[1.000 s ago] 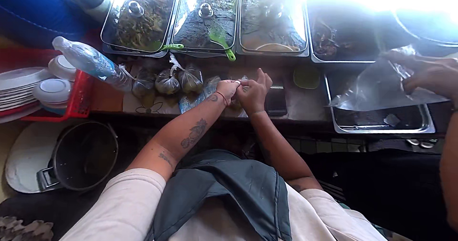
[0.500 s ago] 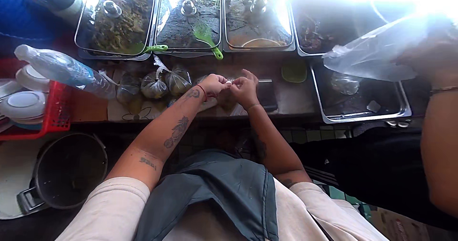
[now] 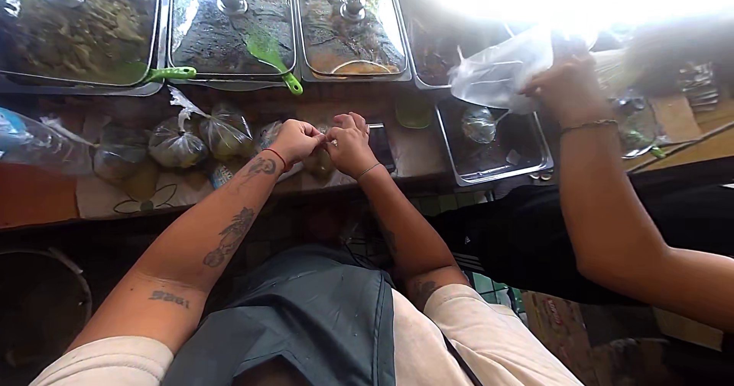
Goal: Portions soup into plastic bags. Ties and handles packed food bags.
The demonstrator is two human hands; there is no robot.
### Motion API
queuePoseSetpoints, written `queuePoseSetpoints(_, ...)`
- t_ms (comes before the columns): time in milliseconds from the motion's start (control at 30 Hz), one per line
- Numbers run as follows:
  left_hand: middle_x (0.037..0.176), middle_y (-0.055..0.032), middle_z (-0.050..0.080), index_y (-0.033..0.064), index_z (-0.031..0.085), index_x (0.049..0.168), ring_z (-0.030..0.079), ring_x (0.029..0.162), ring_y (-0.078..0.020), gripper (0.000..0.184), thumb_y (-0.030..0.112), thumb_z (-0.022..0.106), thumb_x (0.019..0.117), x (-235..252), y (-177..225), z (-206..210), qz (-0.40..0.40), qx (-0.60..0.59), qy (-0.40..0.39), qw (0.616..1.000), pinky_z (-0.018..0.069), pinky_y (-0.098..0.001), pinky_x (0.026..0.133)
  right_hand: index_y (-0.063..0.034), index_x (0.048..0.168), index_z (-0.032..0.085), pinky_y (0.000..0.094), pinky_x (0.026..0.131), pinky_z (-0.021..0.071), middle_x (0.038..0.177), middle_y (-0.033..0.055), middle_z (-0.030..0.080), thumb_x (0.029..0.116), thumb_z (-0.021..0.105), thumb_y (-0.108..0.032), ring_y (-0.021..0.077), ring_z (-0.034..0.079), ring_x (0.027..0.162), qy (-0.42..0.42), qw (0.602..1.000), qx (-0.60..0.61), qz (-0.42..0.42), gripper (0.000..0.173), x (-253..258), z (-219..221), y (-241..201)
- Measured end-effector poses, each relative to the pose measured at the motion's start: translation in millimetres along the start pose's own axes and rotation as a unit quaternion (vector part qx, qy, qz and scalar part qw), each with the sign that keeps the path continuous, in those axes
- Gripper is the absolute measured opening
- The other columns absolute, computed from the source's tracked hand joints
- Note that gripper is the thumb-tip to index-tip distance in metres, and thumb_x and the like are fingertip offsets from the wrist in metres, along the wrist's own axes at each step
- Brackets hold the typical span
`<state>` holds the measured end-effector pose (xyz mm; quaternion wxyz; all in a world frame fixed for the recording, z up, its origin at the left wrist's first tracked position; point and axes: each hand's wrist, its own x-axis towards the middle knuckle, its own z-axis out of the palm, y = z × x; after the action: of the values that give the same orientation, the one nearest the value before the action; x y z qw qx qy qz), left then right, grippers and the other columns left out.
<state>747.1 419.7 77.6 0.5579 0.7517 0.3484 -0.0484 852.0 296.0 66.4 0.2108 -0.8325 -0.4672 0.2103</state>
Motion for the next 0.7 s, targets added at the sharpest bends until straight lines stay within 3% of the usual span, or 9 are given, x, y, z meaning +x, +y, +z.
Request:
queuePoseSetpoints(100, 0.087, -0.0085, 0.072, -0.0015, 0.071, 0.099, 0.069, 0.074, -0.0105, 0.016, 0.015, 0.071, 0.098, 2.0, 3.2, -0.2, -0.05, -0.037, 0.01, 0.998, 0.0584, -0.0301, 0.077, -0.0077, 0.101, 0.077, 0.072, 0.119, 0.0163, 0.151, 0.017, 0.051, 0.0977, 0.063, -0.017, 0.0422, 0.028, 0.151, 0.033, 0.999, -0.034, -0.015, 0.017, -1.5, 4.7, -2.5)
queuePoseSetpoints(200, 0.097, -0.0122, 0.071, -0.0035, 0.065, 0.113, 0.07, 0.077, -0.0115, 0.023, 0.007, 0.073, 0.0946, 4.1, 3.3, 2.6, -0.103, -0.138, 0.048, 0.984, 0.06, -0.0276, 0.077, -0.0078, 0.097, 0.076, 0.0706, 0.119, 0.018, 0.15, 0.0165, 0.052, 0.0982, 0.061, -0.017, 0.0425, 0.03, 0.15, 0.092, 0.994, -0.047, -0.047, 0.018, -2.0, 14.1, -0.7)
queuePoseSetpoints(267, 0.102, -0.0152, 0.068, 0.0, 0.058, 0.124, 0.07, 0.078, -0.0151, 0.037, 0.0, 0.074, 0.0909, 8.1, -2.5, 3.3, -0.099, -0.167, 0.066, 0.979, 0.0606, -0.0295, 0.076, -0.0086, 0.094, 0.077, 0.0701, 0.119, 0.0184, 0.149, 0.0168, 0.052, 0.0975, 0.061, -0.017, 0.043, 0.031, 0.149, 0.143, 0.986, -0.045, -0.071, 0.018, -1.8, 22.2, 2.7)
queuePoseSetpoints(367, 0.101, -0.0125, 0.067, 0.0014, 0.064, 0.12, 0.065, 0.078, -0.0137, 0.028, -0.003, 0.068, 0.0928, 8.7, -7.6, 3.3, -0.065, -0.119, 0.042, 0.99, 0.0565, -0.0296, 0.075, -0.005, 0.09, 0.076, 0.0677, 0.119, 0.0213, 0.146, 0.0216, 0.054, 0.0967, 0.061, -0.015, 0.0467, 0.034, 0.146, 0.183, 0.979, 0.001, -0.091, 0.019, -2.2, 24.6, 5.0)
queuePoseSetpoints(433, 0.103, -0.0124, 0.069, 0.0021, 0.068, 0.118, 0.065, 0.081, -0.0146, 0.022, 0.001, 0.066, 0.096, 6.4, -10.7, 1.0, -0.031, -0.071, 0.019, 0.997, 0.0552, -0.0323, 0.077, -0.0004, 0.089, 0.074, 0.0615, 0.12, 0.025, 0.144, 0.0252, 0.053, 0.0975, 0.06, -0.013, 0.0464, 0.036, 0.144, 0.166, 0.981, 0.068, -0.073, 0.021, -0.5, 19.8, 2.6)
queuePoseSetpoints(567, 0.108, -0.0125, 0.069, -0.0001, 0.068, 0.119, 0.064, 0.087, -0.0125, 0.019, 0.004, 0.062, 0.1007, 0.6, -15.6, -3.2, 0.03, -0.057, -0.029, 0.998, 0.0528, -0.0307, 0.082, 0.0036, 0.092, 0.071, 0.05, 0.118, 0.0313, 0.146, 0.0212, 0.053, 0.1006, 0.057, -0.014, 0.0347, 0.042, 0.142, 0.086, 0.969, 0.23, 0.018, 0.025, 7.5, 8.6, -1.9)
queuePoseSetpoints(700, 0.103, -0.0104, 0.069, -0.001, 0.068, 0.115, 0.061, 0.083, -0.0091, 0.017, 0.007, 0.063, 0.101, -0.9, -21.8, -4.0, 0.084, -0.072, -0.048, 0.993, 0.0513, -0.0273, 0.079, 0.0034, 0.093, 0.067, 0.0379, 0.101, 0.0494, 0.134, 0.0161, 0.061, 0.099, 0.057, -0.01, 0.0196, 0.058, 0.122, 0.078, 0.919, 0.382, 0.063, 0.018, 12.5, 6.6, -4.9)
